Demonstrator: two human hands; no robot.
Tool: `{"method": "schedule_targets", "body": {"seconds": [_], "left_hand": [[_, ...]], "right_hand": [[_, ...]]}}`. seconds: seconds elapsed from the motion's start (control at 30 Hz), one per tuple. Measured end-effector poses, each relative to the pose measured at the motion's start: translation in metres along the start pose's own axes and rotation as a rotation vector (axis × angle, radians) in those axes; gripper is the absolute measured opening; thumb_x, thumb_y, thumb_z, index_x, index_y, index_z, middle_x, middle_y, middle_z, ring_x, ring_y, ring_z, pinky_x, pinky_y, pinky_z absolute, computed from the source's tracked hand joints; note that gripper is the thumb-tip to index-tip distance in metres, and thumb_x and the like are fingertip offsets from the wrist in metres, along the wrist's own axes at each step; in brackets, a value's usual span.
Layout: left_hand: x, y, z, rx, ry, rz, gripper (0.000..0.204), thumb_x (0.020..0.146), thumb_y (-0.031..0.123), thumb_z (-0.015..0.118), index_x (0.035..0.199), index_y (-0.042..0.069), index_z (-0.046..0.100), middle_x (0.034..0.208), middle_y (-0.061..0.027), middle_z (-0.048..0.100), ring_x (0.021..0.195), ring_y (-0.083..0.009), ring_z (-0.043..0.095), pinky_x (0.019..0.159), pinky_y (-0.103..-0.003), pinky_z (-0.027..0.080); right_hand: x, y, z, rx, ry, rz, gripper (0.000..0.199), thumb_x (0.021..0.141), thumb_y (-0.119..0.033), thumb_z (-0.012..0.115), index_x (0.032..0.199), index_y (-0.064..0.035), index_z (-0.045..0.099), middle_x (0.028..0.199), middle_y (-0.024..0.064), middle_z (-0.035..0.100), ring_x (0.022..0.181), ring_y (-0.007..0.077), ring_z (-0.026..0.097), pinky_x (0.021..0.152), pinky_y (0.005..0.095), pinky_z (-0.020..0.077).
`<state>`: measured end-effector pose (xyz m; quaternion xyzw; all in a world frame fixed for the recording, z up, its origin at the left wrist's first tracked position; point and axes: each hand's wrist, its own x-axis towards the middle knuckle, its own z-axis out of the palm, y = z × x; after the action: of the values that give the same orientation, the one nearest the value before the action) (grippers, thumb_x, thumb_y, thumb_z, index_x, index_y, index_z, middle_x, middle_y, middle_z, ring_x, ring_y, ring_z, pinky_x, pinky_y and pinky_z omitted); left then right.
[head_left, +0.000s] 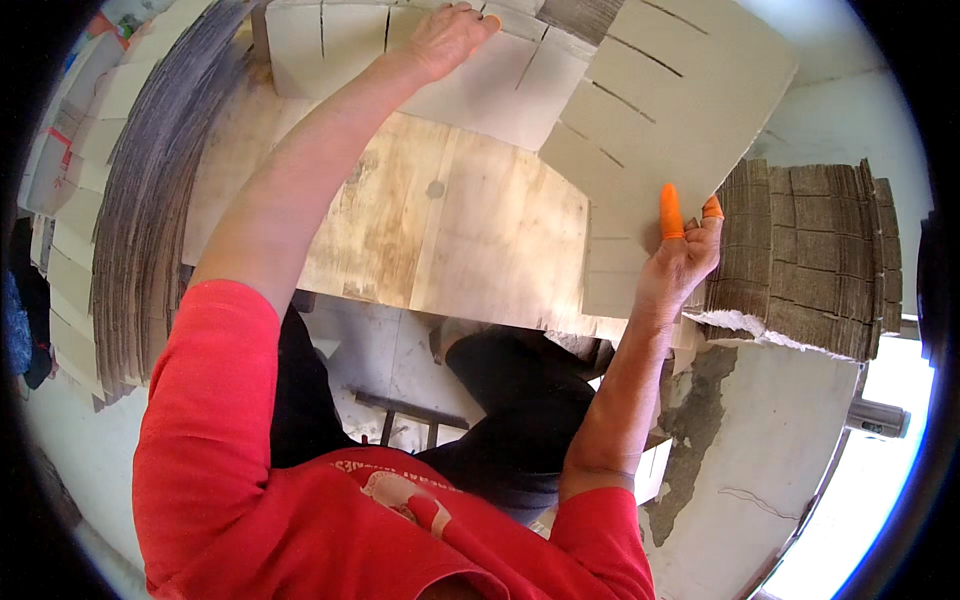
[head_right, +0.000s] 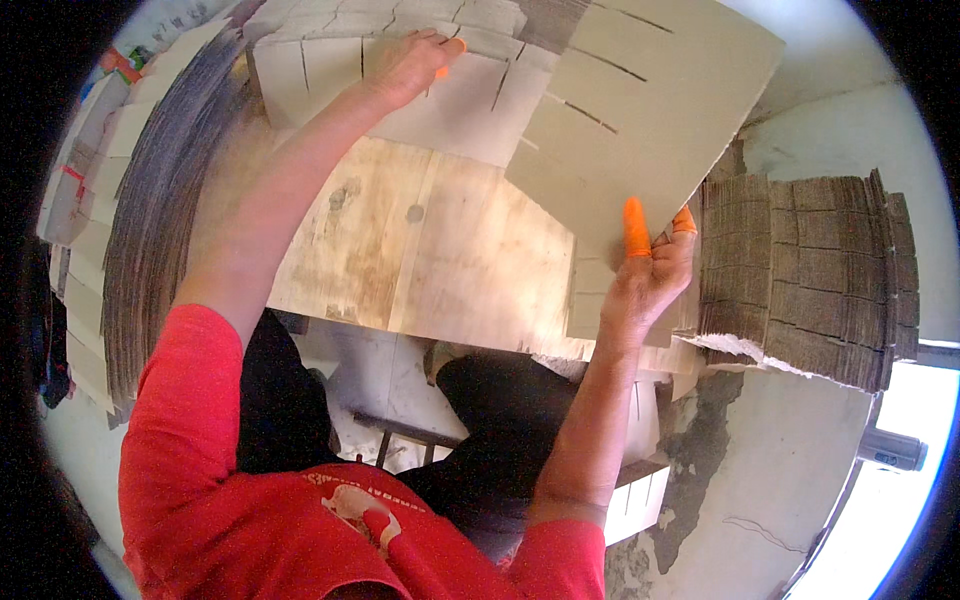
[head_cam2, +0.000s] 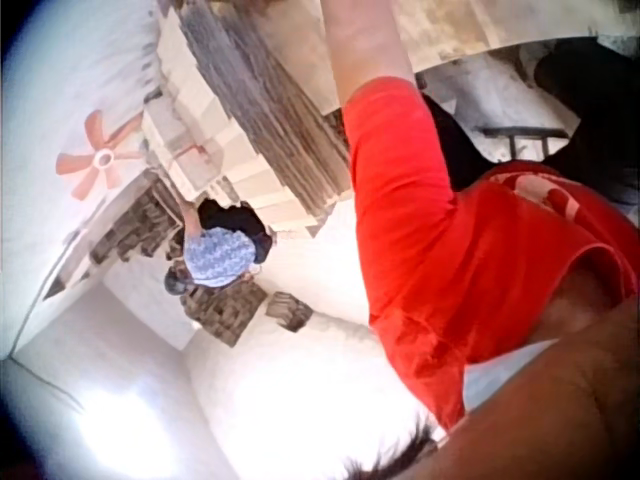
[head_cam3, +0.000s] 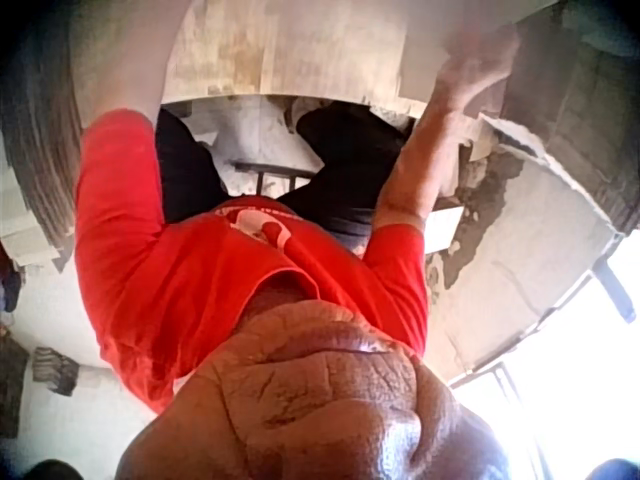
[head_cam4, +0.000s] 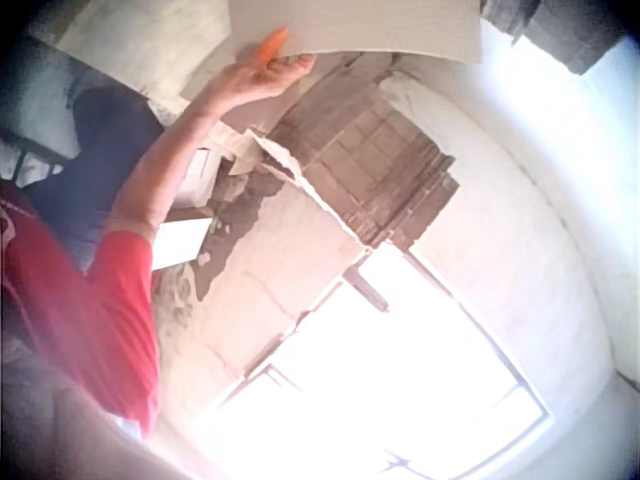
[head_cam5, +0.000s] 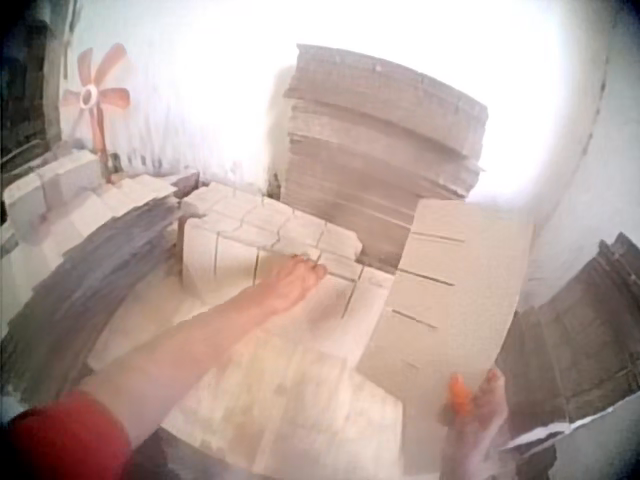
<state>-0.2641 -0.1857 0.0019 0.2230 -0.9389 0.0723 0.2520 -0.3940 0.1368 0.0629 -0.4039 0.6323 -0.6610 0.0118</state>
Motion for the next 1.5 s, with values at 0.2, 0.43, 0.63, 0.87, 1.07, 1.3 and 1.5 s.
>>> {"method": "schedule_targets", "body": {"seconds": [0.2,0.43,0.63,0.87,1.07,1.3,1.5], "left_hand": [[-0.024,0.03,-0.033,-0.214,-0.251,0.016,0.019,0.073,-0.001,0.058,0.091,0.007,0.06,0.087,-0.0114,0.062,0.084,-0.0297,0.06,0.067,-0.041,0.05],[-0.056,0.062,-0.042,-0.316,-0.245,0.15,0.011,0.072,-0.002,0.057,0.08,0.004,0.061,0.083,-0.0119,0.062,0.083,-0.0312,0.061,0.067,-0.042,0.05],[-0.061,0.079,-0.044,-0.272,-0.207,0.186,0.015,0.069,-0.004,0.057,0.078,0.006,0.064,0.078,-0.0111,0.062,0.083,-0.0295,0.061,0.068,-0.04,0.051],[-0.07,0.107,-0.07,-0.376,-0.074,0.277,0.006,0.066,-0.001,0.058,0.071,0.003,0.058,0.071,-0.0099,0.058,0.077,-0.0294,0.06,0.066,-0.04,0.049],[-0.084,0.128,-0.09,-0.55,0.083,0.315,0.006,0.068,0.003,0.06,0.07,0.003,0.055,0.068,-0.0111,0.056,0.073,-0.0292,0.058,0.063,-0.039,0.048],[-0.057,0.1,-0.133,-0.688,-0.393,-0.101,0.024,0.076,0.015,0.069,0.093,0.0,0.06,0.074,-0.0125,0.06,0.076,-0.0299,0.059,0.069,-0.04,0.05],[-0.002,0.033,-0.062,-0.064,-0.124,-0.071,0.049,0.073,0.015,0.073,0.115,0.002,0.052,0.105,-0.0102,0.058,0.104,-0.0276,0.052,0.08,-0.037,0.046]], "right_hand": [[-0.01,-0.002,0.017,-0.101,0.009,-0.169,0.047,0.084,0.007,0.059,0.129,0.006,0.045,0.103,0.0096,0.062,0.088,0.0085,0.055,0.078,0.0237,0.0497],[-0.019,-0.013,0.023,-0.562,0.026,-0.218,0.052,0.083,-0.006,0.068,0.131,-0.0033,0.048,0.095,0.0115,0.07,0.068,0.0037,0.056,0.058,0.0225,0.0477],[-0.025,-0.014,0.03,-0.628,-0.048,-0.246,0.053,0.084,-0.006,0.066,0.133,-0.0061,0.045,0.092,0.0203,0.067,0.068,0.0224,0.066,0.059,0.0293,0.0507],[-0.032,-0.011,0.041,-0.638,-0.285,-0.106,0.068,0.083,-0.002,0.063,0.141,-0.008,0.028,0.089,0.0231,0.065,0.075,0.0367,0.065,0.064,0.0416,0.0506],[-0.044,0.018,0.047,-0.7,-0.394,-0.057,0.078,0.082,0.003,0.056,0.146,-0.0112,0.014,0.093,0.026,0.063,0.076,0.0406,0.062,0.066,0.0451,0.0497],[-0.056,0.016,0.05,-0.691,-0.323,0.04,0.082,0.076,0.01,0.051,0.147,-0.0112,0.013,0.108,0.0233,0.061,0.078,0.0405,0.062,0.067,0.0436,0.0516],[-0.053,0.003,0.061,-0.633,-0.21,0.0,0.088,0.073,0.014,0.05,0.148,-0.014,0.012,0.115,0.0198,0.061,0.078,0.0397,0.063,0.068,0.0408,0.0524]]}}
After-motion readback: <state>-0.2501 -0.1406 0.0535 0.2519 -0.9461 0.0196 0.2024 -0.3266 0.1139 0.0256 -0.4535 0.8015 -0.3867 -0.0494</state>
